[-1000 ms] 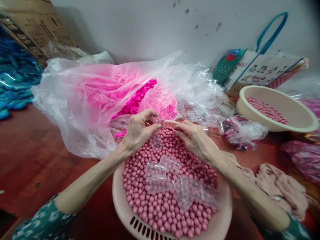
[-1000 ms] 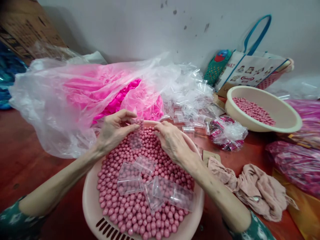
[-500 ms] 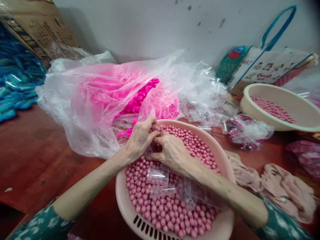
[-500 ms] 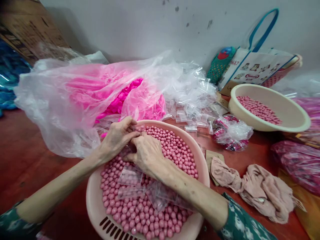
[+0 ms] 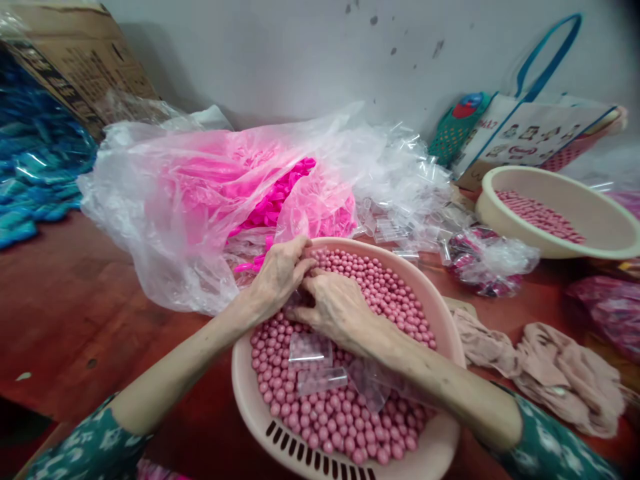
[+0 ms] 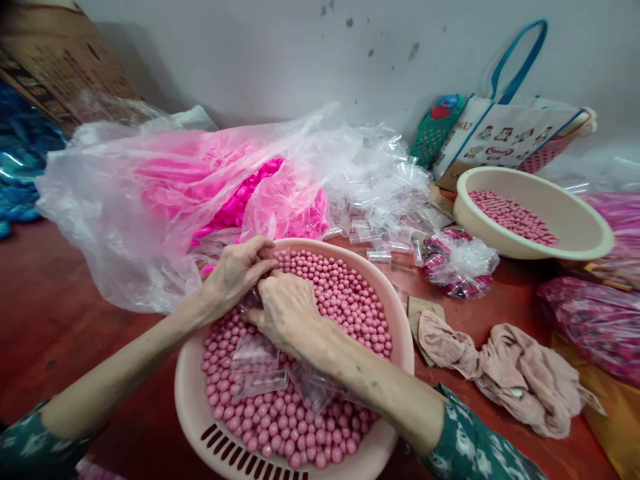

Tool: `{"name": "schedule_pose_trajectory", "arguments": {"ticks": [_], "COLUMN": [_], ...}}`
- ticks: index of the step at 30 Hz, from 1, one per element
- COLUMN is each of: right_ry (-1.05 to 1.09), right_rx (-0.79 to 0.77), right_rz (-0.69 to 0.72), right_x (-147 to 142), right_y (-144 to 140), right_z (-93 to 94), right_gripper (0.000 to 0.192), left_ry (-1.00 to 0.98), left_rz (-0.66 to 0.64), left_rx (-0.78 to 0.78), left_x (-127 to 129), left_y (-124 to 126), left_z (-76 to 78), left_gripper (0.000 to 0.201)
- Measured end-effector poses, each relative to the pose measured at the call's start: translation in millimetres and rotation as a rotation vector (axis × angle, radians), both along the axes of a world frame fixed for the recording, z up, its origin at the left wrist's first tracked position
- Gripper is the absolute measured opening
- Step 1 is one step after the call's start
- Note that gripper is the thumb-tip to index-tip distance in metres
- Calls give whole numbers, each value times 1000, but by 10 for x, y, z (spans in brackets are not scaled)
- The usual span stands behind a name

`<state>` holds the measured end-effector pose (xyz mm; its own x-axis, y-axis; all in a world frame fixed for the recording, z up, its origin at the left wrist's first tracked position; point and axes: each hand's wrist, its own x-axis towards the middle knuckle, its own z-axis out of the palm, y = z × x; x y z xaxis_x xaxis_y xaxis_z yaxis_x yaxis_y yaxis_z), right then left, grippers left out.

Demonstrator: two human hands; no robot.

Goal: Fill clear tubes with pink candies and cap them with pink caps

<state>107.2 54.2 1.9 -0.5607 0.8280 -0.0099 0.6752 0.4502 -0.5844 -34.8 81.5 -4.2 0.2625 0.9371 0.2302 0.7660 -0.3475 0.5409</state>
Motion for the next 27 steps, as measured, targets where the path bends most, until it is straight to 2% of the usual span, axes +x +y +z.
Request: {"name": "schedule_pose_trajectory", "arguments": {"ticks": [3, 8, 11, 14, 17, 19, 23, 24, 27], "right_ry": [35, 142, 353, 554, 526, 405, -71, -156, -207], "right_rx": [-26, -95, -193, -335, -380, -283, 190, 254, 255], "right_rz": [-10, -55, -47, -42, -40, -61, -155, -156, -83], "right_x": [-24, 111, 227, 359, 550, 730, 1105, 1162, 1192], "right_y": [-14, -6, 23, 60, 96, 109, 68, 44, -27], "right_z": [22, 28, 32, 87, 164, 198, 157, 121, -17], "right_gripper": [21, 17, 13, 9, 13, 12, 11, 13, 18], "left_ry": [-7, -27, -56, -30, 57, 120, 216, 229, 249], "left_rz": [7, 69, 110, 18, -135, -204, -315, -355, -455], "left_rx": [-8, 43, 62, -39, -157, -194, -210, -218, -204], "left_x": [4, -35, -148, -278, -340, -329, -225, -193, -115], "left_y": [7, -42, -146, -273, -373, -405, -376, -357, -311], "left_z": [25, 93, 170, 225, 222, 196, 130, 111, 53], "left_gripper": [12, 17, 19, 19, 22, 25, 21, 19, 22]}}
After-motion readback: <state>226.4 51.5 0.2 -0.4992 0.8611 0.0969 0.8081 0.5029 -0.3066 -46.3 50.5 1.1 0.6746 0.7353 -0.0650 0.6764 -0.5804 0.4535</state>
